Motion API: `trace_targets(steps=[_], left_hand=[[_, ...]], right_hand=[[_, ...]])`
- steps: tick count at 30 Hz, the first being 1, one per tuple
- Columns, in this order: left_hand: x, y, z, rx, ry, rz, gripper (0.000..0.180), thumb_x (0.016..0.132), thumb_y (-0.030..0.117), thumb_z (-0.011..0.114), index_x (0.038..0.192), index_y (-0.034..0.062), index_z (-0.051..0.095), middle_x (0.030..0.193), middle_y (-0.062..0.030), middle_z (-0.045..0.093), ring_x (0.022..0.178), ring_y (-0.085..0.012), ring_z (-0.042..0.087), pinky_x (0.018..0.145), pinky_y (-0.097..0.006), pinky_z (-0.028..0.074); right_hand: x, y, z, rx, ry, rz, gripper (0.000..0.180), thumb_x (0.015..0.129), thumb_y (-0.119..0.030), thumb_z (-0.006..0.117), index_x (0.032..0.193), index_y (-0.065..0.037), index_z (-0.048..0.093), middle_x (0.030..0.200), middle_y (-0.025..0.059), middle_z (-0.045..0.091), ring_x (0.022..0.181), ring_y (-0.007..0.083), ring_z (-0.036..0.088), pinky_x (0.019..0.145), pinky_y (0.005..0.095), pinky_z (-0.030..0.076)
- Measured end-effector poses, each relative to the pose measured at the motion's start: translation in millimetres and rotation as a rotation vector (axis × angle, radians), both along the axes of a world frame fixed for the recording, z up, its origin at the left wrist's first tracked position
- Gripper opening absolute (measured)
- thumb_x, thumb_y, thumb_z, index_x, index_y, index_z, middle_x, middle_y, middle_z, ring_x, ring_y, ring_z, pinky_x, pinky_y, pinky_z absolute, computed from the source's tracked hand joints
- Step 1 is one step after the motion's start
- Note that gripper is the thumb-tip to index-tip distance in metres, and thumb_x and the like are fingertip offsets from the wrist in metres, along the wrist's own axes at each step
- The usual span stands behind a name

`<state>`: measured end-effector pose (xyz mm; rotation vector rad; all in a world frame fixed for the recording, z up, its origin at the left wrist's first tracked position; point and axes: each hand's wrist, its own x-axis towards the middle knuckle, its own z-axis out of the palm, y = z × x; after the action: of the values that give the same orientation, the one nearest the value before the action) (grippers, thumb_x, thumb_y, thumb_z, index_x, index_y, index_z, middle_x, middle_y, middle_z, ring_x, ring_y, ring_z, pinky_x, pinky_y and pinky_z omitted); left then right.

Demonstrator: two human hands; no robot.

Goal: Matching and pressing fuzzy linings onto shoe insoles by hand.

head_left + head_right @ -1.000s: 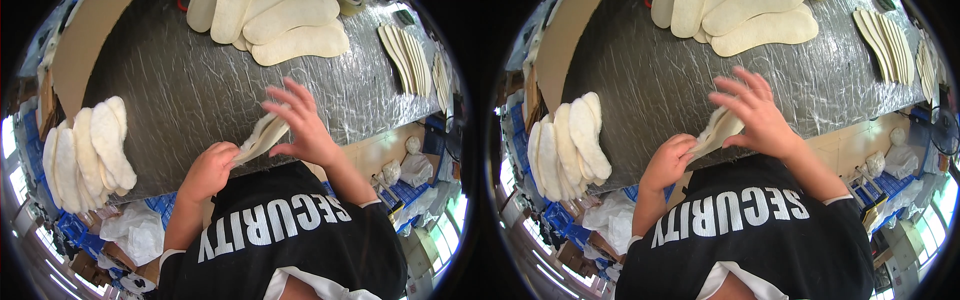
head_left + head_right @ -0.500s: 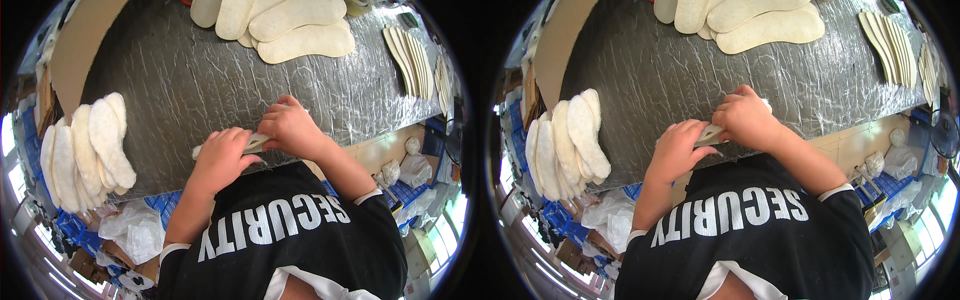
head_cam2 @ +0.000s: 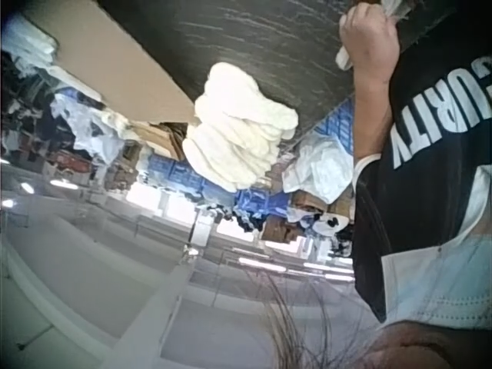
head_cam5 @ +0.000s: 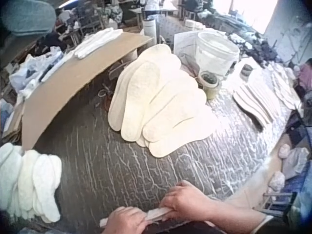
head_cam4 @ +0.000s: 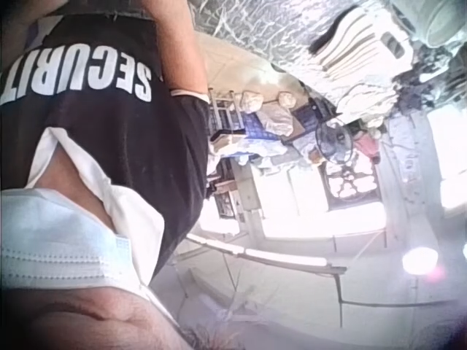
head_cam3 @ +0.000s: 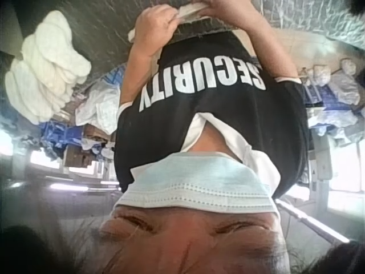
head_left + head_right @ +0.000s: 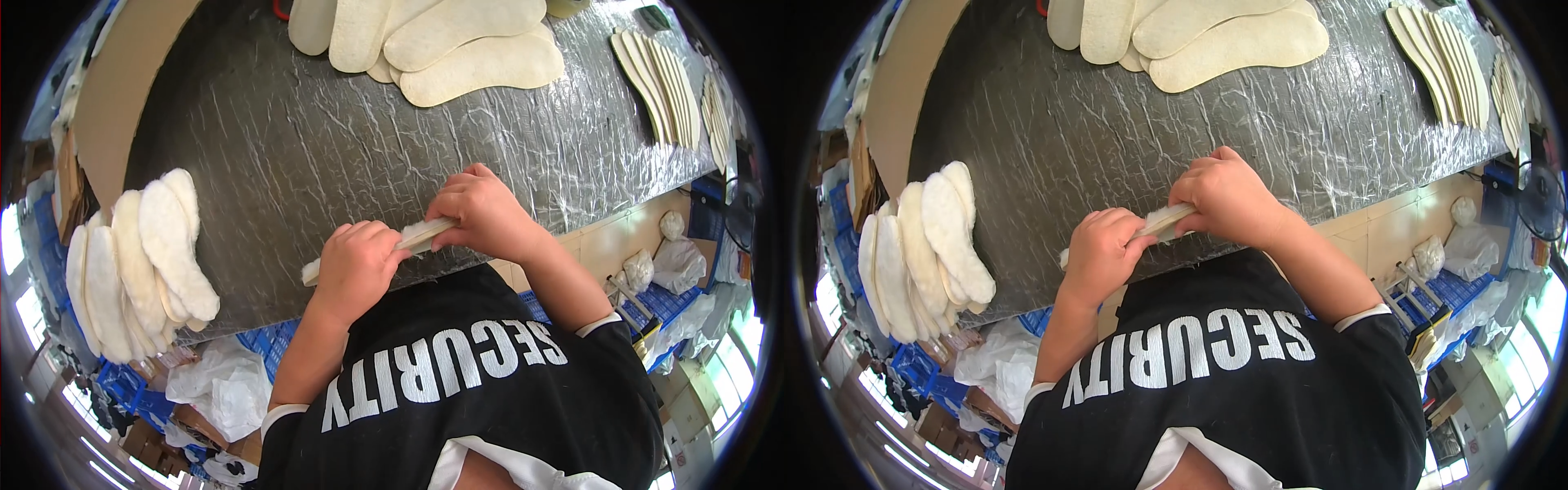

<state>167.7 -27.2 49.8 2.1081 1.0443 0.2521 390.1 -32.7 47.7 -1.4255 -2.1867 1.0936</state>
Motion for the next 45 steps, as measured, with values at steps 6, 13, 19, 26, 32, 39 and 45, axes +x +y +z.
trace_targets(steps=[6, 13, 19, 26, 32, 39, 45], left_hand=[[0, 0, -1, 0.000, -0.018, 0.012, 0.018, 0.067, 0.013, 0.074, 0.078, 0.0026, 0.064, 0.075, -0.0093, 0.062, 0.070, -0.0290, 0.059, 0.066, -0.038, 0.046], [-24, 15, -18, -1.048, -0.264, 0.229, 0.018, 0.087, 0.008, 0.061, 0.099, -0.0035, 0.067, 0.089, -0.0039, 0.067, 0.076, -0.0088, 0.060, 0.069, -0.025, 0.049], [-29, 2, -44, -1.635, -0.759, 0.274, 0.034, 0.093, 0.013, 0.056, 0.121, -0.0068, 0.054, 0.104, -0.0110, 0.065, 0.092, -0.0150, 0.064, 0.083, -0.027, 0.050], [-28, 21, -42, -1.106, -0.351, 0.176, 0.040, 0.094, 0.026, 0.058, 0.125, 0.0003, 0.054, 0.109, -0.0068, 0.063, 0.098, -0.0156, 0.058, 0.087, -0.029, 0.047], [10, 35, 9, -0.161, -0.264, -0.018, 0.043, 0.071, 0.028, 0.078, 0.101, 0.0023, 0.060, 0.109, -0.0104, 0.060, 0.101, -0.0271, 0.056, 0.088, -0.037, 0.045], [30, 23, -6, -0.015, -0.266, -0.037, 0.024, 0.069, 0.007, 0.076, 0.085, 0.0041, 0.059, 0.098, -0.0091, 0.064, 0.090, -0.0257, 0.059, 0.080, -0.035, 0.047], [36, 19, -8, -0.085, -0.289, 0.006, 0.013, 0.074, 0.003, 0.073, 0.082, 0.0022, 0.062, 0.093, -0.0096, 0.065, 0.083, -0.0218, 0.061, 0.074, -0.031, 0.048]], right_hand=[[3, -2, -3, -0.007, 0.032, -0.013, 0.025, 0.059, -0.024, 0.080, 0.076, -0.012, 0.066, 0.075, 0.0009, 0.063, 0.079, 0.0216, 0.060, 0.080, 0.0346, 0.040], [39, 11, -11, -0.600, 0.628, 0.038, 0.084, 0.059, -0.047, 0.085, 0.127, -0.007, 0.055, 0.117, 0.0166, 0.062, 0.111, 0.0257, 0.058, 0.092, 0.0388, 0.045], [39, 9, -7, -0.412, 0.875, 0.135, 0.067, 0.061, -0.028, 0.088, 0.118, -0.006, 0.060, 0.128, 0.0159, 0.054, 0.117, 0.0271, 0.053, 0.095, 0.0382, 0.044], [44, -14, -26, -0.788, 0.863, -0.253, 0.033, 0.079, -0.016, 0.075, 0.105, 0.000, 0.062, 0.094, 0.0042, 0.065, 0.080, 0.0113, 0.062, 0.068, 0.0241, 0.051], [44, -36, -30, -0.803, 0.901, -0.496, 0.028, 0.082, -0.018, 0.073, 0.102, -0.001, 0.063, 0.085, 0.0023, 0.063, 0.066, 0.0088, 0.058, 0.058, 0.0221, 0.050], [43, -45, -27, -0.790, 0.862, -0.535, 0.030, 0.081, -0.017, 0.074, 0.103, -0.001, 0.063, 0.084, 0.0015, 0.063, 0.067, 0.0086, 0.059, 0.057, 0.0218, 0.049], [50, -43, -19, -0.194, 0.433, -0.447, 0.036, 0.069, -0.034, 0.079, 0.092, -0.008, 0.069, 0.076, 0.0040, 0.064, 0.069, 0.0193, 0.054, 0.064, 0.0320, 0.045]])
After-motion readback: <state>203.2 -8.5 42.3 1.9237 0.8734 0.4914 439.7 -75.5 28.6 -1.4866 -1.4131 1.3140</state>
